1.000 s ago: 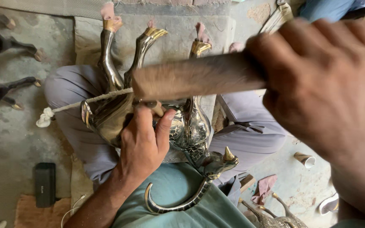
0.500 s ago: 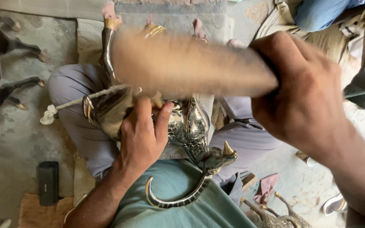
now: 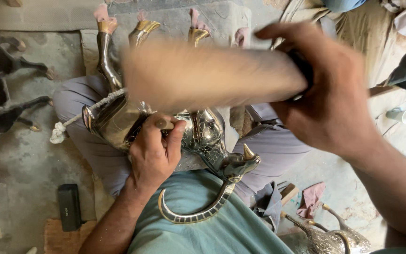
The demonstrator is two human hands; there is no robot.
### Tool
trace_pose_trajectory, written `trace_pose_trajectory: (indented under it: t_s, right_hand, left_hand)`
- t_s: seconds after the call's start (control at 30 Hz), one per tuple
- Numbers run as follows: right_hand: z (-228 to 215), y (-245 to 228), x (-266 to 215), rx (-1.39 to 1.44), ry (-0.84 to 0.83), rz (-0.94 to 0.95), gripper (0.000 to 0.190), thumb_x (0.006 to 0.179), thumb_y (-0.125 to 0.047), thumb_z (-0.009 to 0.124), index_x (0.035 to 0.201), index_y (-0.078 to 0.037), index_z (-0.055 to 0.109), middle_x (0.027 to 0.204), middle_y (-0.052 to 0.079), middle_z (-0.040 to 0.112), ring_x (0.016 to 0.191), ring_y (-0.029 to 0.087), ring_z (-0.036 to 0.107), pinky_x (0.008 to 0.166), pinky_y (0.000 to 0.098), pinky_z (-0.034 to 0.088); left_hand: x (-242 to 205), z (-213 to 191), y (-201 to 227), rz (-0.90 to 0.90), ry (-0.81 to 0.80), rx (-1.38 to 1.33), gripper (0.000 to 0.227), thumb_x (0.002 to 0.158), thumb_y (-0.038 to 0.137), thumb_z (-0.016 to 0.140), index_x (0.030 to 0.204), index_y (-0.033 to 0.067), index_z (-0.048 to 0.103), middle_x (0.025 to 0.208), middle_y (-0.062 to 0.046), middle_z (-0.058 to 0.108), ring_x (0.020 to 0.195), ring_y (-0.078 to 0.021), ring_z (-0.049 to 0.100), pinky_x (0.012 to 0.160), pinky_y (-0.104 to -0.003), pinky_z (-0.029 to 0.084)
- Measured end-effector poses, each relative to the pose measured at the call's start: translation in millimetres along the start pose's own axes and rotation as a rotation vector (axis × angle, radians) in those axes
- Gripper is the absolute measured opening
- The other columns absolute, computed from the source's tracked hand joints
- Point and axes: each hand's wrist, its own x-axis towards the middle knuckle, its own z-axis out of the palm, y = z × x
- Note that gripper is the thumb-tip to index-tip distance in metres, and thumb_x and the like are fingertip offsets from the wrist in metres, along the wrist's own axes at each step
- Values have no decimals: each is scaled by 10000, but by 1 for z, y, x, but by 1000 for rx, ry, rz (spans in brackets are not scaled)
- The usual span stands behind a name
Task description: The person sits on the floor and uses a wooden mallet and a metal punch to hammer decorative patterns into a silver-colored metal animal sculpture. They repeatedly strike the punch against the sculpture's body to create textured details.
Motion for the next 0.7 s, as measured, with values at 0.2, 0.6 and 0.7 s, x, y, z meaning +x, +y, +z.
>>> trace_pose_trajectory:
  t_s: [0.2, 0.6, 0.7]
  right_hand:
    - [12, 6, -4, -699, -65, -9, 372, 830, -60, 828, 1152, -133, 657, 949, 104, 714, 832, 255, 654, 746, 483, 502]
    - [1, -1, 7, -328, -103, 114, 420, 736, 39, 693, 1134, -79, 638, 1009, 107, 693, 946, 289, 682, 870, 486, 547]
    - [1, 2, 4, -400, -100, 193, 415, 727, 15, 726, 1118, -104, 660, 1036, 87, 715, 961, 300, 686, 783, 458, 544]
  left_hand:
    - [-5, 2, -6, -51, 6, 2, 275, 1040, 133, 712, 1130, -37, 516, 932, -137, 681, 773, -283, 704, 664, -390, 539]
    - [-1, 0, -5, -29, -25, -41, 228, 1064, 108, 688, 1167, -7, 520, 1021, -140, 679, 839, -279, 709, 703, -374, 561]
    - [1, 0, -5, -46, -34, -34, 217, 1044, 96, 692, 1152, 0, 530, 1014, -128, 672, 846, -266, 716, 699, -366, 564]
